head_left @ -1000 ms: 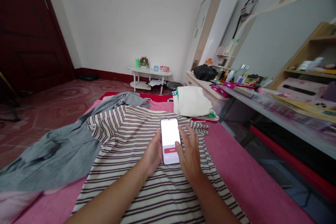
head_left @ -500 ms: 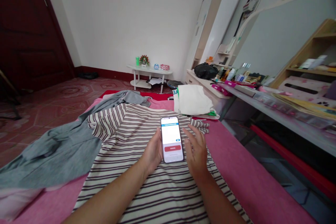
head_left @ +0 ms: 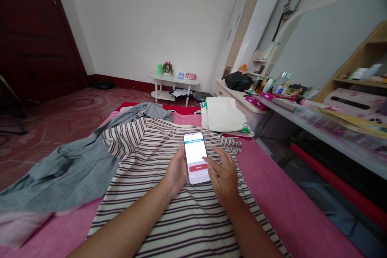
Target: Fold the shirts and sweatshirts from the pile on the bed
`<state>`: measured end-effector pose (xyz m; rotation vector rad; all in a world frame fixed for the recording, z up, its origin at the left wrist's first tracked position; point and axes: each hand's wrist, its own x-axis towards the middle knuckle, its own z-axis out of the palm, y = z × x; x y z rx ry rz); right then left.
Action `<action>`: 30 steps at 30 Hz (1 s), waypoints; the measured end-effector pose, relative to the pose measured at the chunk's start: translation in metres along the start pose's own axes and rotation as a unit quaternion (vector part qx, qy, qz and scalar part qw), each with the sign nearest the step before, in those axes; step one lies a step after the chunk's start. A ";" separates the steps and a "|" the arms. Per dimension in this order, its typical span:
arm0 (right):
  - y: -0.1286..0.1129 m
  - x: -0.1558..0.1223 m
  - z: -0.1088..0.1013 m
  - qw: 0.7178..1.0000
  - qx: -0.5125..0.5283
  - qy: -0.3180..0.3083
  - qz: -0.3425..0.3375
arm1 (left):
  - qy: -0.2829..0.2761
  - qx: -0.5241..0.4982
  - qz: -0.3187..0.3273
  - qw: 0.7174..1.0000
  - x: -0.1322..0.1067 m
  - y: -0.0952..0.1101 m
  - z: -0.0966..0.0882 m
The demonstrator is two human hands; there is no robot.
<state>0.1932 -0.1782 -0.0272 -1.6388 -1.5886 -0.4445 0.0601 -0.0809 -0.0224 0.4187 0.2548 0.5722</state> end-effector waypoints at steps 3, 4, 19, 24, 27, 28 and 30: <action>-0.001 -0.001 -0.001 1.000 0.007 0.005 0.004 | 0.005 -0.002 -0.002 1.000 -0.001 0.001 0.003; -0.002 -0.002 -0.002 1.000 0.016 0.009 0.008 | 0.005 -0.005 -0.004 1.000 -0.001 0.000 0.003; -0.012 -0.013 0.033 0.975 0.054 -0.078 0.202 | -0.032 -0.009 0.021 0.999 -0.006 -0.006 0.012; -0.008 -0.014 0.033 0.964 0.084 -0.061 0.246 | -0.066 0.009 0.028 0.997 -0.005 -0.011 0.006; -0.007 -0.014 0.033 0.958 0.096 -0.058 0.263 | -0.078 0.037 0.026 0.996 -0.003 -0.014 0.004; -0.008 -0.013 0.032 0.958 0.095 -0.056 0.266 | -0.083 0.049 0.025 0.995 -0.003 -0.015 0.004; -0.009 -0.012 0.031 0.959 0.095 -0.045 0.262 | -0.092 0.072 0.025 0.993 -0.003 -0.016 0.004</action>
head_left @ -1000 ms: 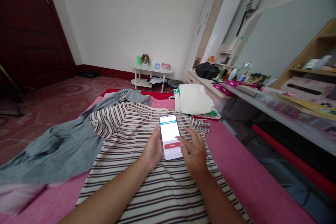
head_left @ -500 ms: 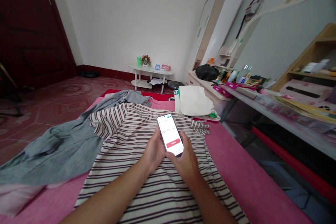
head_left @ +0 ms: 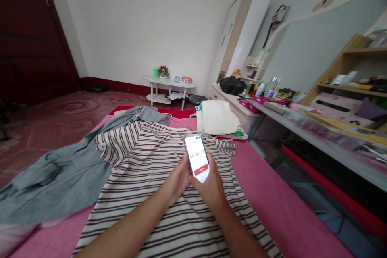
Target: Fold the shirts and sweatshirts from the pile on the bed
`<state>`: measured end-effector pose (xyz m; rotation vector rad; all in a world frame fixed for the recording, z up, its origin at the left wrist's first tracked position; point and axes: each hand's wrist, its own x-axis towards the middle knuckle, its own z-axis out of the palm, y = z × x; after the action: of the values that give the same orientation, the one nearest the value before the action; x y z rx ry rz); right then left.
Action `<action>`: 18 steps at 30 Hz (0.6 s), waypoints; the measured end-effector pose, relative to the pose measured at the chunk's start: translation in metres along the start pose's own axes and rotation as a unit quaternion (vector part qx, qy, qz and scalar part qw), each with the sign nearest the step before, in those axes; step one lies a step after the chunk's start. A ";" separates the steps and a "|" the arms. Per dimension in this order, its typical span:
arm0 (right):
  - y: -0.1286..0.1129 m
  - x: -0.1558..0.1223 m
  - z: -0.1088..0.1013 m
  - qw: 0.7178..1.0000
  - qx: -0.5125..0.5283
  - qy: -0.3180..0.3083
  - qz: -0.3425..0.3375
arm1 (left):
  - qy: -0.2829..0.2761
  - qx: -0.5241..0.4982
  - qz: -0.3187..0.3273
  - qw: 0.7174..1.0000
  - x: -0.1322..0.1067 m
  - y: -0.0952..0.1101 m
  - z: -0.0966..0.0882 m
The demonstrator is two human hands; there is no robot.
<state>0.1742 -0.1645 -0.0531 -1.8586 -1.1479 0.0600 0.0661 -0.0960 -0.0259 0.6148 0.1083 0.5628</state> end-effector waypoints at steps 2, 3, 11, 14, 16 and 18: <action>-0.001 0.000 -0.001 1.000 0.007 0.016 -0.012 | -0.007 0.019 0.001 1.000 0.000 0.000 0.000; -0.001 0.001 -0.002 0.999 0.012 0.023 -0.019 | -0.010 0.028 -0.001 1.000 -0.001 0.000 0.000; -0.001 0.004 -0.012 0.993 0.041 0.084 -0.066 | -0.003 0.101 -0.007 0.995 0.006 0.007 -0.016; -0.003 0.007 -0.026 0.989 0.050 0.115 -0.080 | -0.009 0.121 -0.019 0.992 0.012 0.006 -0.026; -0.005 0.010 -0.045 0.986 0.039 0.138 -0.085 | -0.012 0.138 -0.038 0.990 0.015 0.004 -0.032; -0.009 0.014 -0.072 0.982 0.012 0.160 -0.095 | -0.005 0.156 -0.052 0.986 0.017 0.003 -0.035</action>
<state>0.2097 -0.2022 0.0001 -1.6559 -1.0848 -0.3210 0.0698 -0.0668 -0.0510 0.9115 0.2215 0.4446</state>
